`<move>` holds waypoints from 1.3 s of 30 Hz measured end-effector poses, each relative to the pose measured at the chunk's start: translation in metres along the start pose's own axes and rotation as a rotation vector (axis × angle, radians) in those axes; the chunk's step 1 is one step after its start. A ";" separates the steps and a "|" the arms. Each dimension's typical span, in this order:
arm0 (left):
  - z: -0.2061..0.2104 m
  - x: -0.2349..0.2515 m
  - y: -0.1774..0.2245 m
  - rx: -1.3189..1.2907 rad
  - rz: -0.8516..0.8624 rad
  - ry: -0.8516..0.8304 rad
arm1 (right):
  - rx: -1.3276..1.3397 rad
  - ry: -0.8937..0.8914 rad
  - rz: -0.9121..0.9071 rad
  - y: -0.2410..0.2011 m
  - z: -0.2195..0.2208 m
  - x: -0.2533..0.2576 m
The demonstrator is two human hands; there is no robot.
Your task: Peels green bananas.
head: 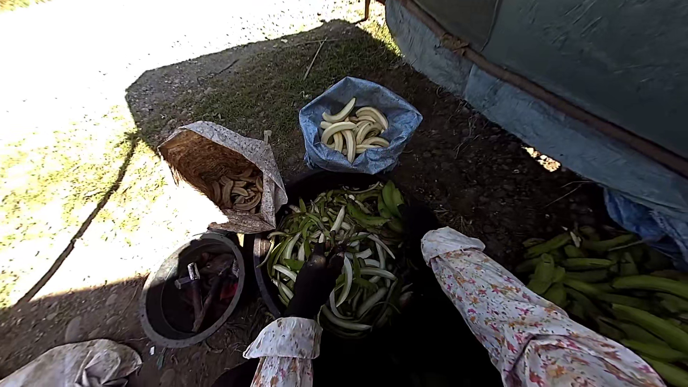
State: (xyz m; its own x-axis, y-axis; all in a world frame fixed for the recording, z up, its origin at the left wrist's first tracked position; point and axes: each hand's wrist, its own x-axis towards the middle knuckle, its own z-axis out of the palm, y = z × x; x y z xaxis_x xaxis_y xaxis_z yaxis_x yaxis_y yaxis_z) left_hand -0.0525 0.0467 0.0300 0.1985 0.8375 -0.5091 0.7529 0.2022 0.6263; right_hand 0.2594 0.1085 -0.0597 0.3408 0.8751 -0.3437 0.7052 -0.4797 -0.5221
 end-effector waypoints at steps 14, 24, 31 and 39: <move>-0.002 0.014 -0.053 0.581 -0.146 -0.112 | 0.239 0.184 -0.083 -0.020 -0.095 -0.052; 0.024 0.099 0.024 0.667 -0.110 0.112 | 0.370 0.120 -0.077 -0.011 -0.125 -0.083; 0.013 0.137 0.049 0.614 -0.112 0.225 | 0.378 0.082 -0.161 -0.031 -0.118 -0.085; -0.023 0.076 0.062 0.704 -0.140 -0.004 | 0.338 0.074 -0.248 -0.053 -0.069 -0.084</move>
State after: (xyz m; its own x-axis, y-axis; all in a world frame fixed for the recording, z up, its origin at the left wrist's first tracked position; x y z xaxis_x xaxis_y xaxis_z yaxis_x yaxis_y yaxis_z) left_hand -0.0056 0.1348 0.0438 0.0714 0.8254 -0.5600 0.9973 -0.0685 0.0261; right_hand 0.2361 0.0651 0.0507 0.2389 0.9630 -0.1250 0.5324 -0.2375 -0.8125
